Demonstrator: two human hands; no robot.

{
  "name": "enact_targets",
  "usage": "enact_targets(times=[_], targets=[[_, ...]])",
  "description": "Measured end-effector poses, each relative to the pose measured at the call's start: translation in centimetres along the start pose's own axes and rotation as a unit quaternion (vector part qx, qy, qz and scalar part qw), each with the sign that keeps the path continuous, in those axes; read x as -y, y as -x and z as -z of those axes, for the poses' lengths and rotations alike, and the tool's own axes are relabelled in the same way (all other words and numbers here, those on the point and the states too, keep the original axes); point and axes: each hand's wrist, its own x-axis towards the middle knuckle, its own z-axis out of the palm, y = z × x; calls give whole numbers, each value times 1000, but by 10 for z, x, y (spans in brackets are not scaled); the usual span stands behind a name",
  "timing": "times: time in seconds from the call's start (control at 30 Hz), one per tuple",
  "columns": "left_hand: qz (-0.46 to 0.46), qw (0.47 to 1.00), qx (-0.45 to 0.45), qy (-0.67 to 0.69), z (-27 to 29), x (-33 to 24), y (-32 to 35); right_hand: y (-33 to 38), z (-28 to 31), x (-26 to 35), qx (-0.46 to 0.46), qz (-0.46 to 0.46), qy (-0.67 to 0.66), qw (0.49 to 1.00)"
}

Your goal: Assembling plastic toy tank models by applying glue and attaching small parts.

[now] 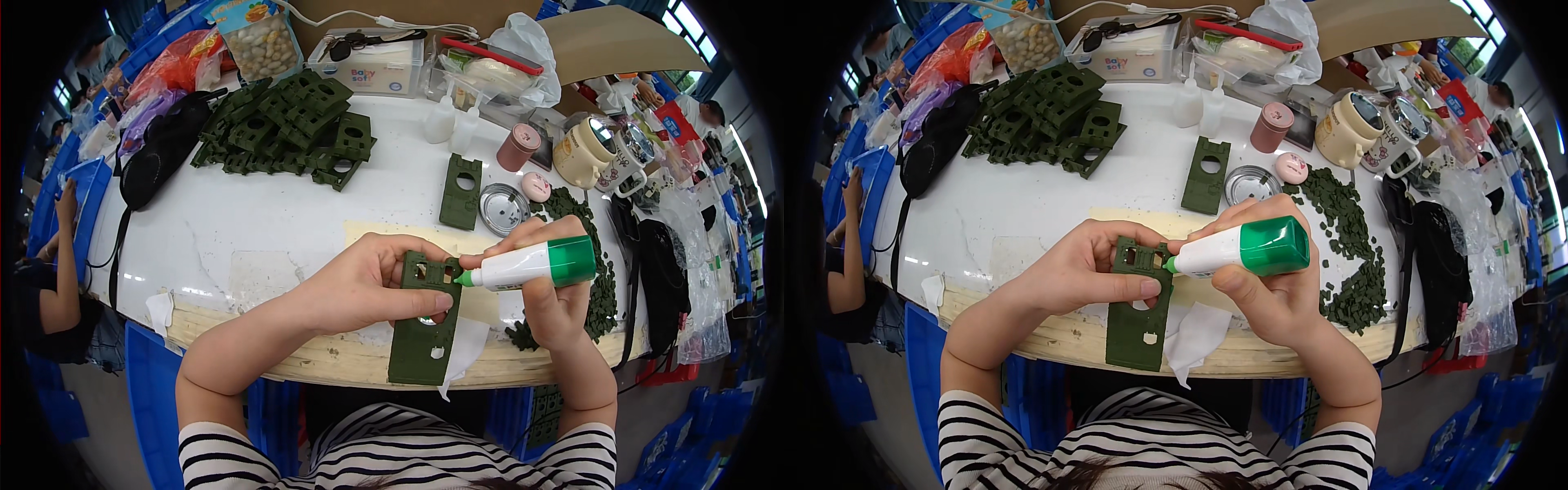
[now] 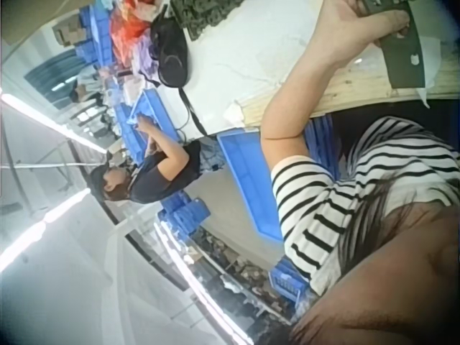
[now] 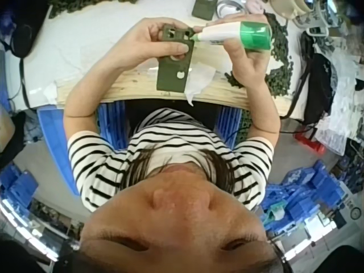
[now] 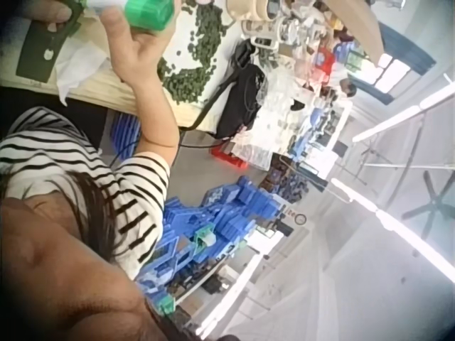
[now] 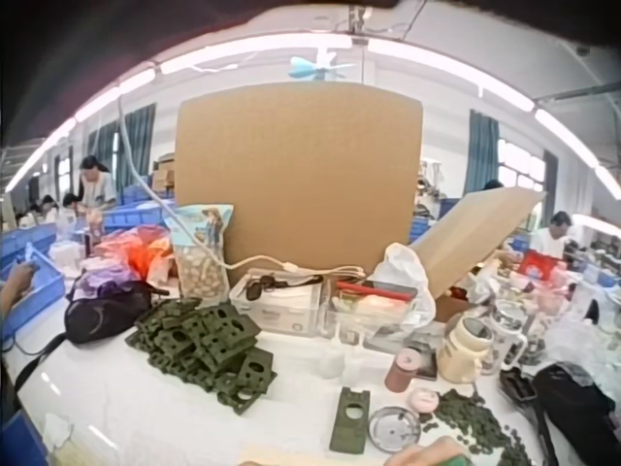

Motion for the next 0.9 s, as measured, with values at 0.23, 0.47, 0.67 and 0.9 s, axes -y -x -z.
enact_targets(times=[0.23,0.47,0.67,0.9], targets=[[2,1000,2,7,0,1,0,0,-4,3,-7,-24,-25,999],[7,1000,-11,5,1,0,0,0,-3,3,-4,-14,-6,1000],[5,1000,-8,6,0,0,-1,1,0,1,-3,-6,29,1000],[4,1000,-3,8,0,0,-1,2,-1,0,-23,-14,9,1000]])
